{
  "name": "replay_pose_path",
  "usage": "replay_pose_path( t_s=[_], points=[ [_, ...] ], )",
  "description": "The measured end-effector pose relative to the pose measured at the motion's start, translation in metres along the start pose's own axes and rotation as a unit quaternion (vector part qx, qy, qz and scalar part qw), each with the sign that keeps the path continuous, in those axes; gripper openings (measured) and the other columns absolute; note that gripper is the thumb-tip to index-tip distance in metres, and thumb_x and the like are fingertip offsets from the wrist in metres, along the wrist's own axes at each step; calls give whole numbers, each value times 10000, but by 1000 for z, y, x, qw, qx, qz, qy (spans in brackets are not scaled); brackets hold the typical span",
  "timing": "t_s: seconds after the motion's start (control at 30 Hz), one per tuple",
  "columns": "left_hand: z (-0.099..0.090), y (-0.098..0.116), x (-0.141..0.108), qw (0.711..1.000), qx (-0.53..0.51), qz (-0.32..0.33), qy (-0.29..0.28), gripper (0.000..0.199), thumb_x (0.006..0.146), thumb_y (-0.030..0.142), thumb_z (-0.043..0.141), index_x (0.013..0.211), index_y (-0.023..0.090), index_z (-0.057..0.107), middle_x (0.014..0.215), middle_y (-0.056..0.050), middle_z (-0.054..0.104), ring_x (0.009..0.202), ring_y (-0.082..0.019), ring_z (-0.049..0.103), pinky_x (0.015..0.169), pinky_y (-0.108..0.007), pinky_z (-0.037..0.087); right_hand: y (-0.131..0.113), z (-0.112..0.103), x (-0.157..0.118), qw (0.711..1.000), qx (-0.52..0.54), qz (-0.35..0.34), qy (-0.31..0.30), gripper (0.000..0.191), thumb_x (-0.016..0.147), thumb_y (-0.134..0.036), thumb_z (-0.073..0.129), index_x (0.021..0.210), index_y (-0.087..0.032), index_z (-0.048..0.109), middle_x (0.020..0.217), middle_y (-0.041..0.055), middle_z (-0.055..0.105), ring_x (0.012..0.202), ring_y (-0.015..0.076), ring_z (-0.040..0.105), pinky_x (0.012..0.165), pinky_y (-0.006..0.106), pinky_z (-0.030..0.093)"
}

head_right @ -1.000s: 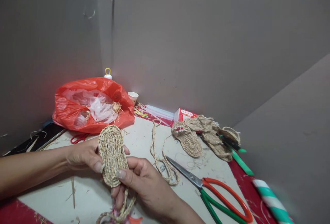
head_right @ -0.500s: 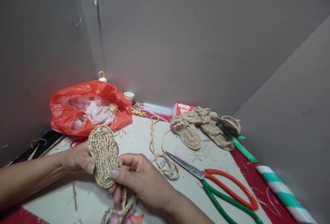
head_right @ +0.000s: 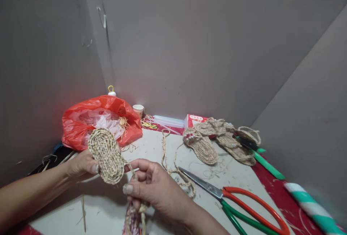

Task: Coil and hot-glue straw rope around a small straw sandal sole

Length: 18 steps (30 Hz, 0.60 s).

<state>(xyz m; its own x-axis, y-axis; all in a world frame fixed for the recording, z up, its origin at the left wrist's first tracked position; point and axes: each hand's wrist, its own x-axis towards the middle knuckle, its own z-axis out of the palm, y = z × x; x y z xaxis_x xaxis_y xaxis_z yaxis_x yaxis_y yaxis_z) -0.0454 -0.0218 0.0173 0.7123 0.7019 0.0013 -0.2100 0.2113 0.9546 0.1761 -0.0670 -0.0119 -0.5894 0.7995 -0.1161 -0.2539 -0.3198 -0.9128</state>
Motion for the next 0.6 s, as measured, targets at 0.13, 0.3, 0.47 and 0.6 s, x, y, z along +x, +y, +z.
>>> replay_pose_path(
  t_s=[0.13, 0.3, 0.47, 0.6],
  points=[
    [1, 1, -1, 1000, 14, 24, 5, 519, 572, 415, 877, 961, 113, 713, 848, -91, 703, 694, -172, 624, 591, -239, 489, -25, -15, -10, 978, -201, -40, 48, 369, 741, -310, 755, 1071, -209, 627, 640, -68, 506, 517, 63, 462, 501, 185, 378],
    [-5, -11, 6, 999, 9, 24, 44, 405, 582, 394, 875, 823, 111, 714, 725, -60, 678, 618, -142, 592, 532, -214, 483, -55, -57, -22, 689, -687, -157, 170, 262, 890, -231, 542, 1123, -213, 662, 827, 36, 707, 699, 158, 633, 654, 276, 508],
    [-14, -22, 21, 990, -42, 0, 134, 337, 567, 335, 896, 683, 131, 655, 619, 4, 632, 567, -105, 569, 514, -194, 514, -68, -117, -16, 588, -758, -137, 245, 303, 833, -283, 638, 1092, -133, 687, 1091, 171, 690, 1033, 333, 614, 915, 482, 465],
    [-21, -27, 29, 974, -78, -4, 213, 342, 549, 241, 910, 639, 133, 598, 541, 49, 574, 520, -75, 531, 526, -196, 539, -79, -132, -27, 555, -775, -98, 286, 272, 738, -197, 672, 1007, -174, 709, 1012, 168, 709, 934, 380, 656, 788, 531, 520]
  ],
)
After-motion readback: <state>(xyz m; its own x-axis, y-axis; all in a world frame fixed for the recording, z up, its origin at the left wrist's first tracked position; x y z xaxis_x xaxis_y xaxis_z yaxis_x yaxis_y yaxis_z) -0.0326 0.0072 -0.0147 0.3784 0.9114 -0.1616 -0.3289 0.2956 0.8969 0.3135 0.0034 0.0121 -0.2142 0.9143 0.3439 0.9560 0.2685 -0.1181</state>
